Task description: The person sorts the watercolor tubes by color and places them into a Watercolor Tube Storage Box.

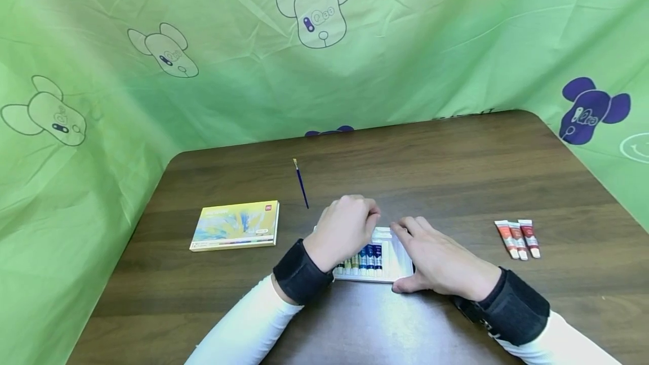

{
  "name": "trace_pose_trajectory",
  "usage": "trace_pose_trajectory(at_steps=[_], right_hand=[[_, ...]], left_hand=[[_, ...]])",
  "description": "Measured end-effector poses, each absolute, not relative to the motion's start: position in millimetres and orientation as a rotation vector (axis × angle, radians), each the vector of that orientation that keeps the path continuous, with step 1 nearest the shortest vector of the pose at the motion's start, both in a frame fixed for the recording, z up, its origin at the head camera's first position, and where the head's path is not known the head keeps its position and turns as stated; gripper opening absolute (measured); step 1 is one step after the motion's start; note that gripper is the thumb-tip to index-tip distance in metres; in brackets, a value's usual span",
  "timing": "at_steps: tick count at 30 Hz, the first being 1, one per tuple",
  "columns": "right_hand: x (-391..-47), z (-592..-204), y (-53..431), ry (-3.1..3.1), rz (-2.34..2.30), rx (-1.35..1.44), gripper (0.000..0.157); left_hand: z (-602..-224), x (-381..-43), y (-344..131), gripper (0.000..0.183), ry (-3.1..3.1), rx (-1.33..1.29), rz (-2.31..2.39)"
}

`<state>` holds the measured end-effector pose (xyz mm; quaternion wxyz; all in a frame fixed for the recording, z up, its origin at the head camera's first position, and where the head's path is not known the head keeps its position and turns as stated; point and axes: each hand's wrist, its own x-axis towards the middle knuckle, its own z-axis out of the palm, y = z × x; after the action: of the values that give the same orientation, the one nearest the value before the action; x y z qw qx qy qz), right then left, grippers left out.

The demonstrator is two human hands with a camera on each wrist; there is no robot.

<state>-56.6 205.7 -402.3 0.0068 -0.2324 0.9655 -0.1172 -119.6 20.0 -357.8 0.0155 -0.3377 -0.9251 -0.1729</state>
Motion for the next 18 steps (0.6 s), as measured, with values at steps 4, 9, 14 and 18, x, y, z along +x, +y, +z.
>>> trace_pose_trajectory(at_steps=[4, 9, 14, 18], right_hand=[[-55, -403, 207, 3.019, -0.344, -0.717, 0.105], [-52, -407, 210, 3.071, -0.350, -0.768, 0.114], [-51, -411, 211, 3.091, -0.388, -0.813, 0.109], [-51, -410, 208, 3.123, -0.380, -0.851, 0.098]], left_hand=[[-354, -127, 29, 0.014, -2.842, -1.176, -0.540], [-351, -134, 56, 0.016, -2.747, -1.407, -0.469], [-344, -139, 89, 0.020, -2.584, -1.651, -0.312], [-338, -144, 112, 0.022, -2.475, -1.856, -0.196]])
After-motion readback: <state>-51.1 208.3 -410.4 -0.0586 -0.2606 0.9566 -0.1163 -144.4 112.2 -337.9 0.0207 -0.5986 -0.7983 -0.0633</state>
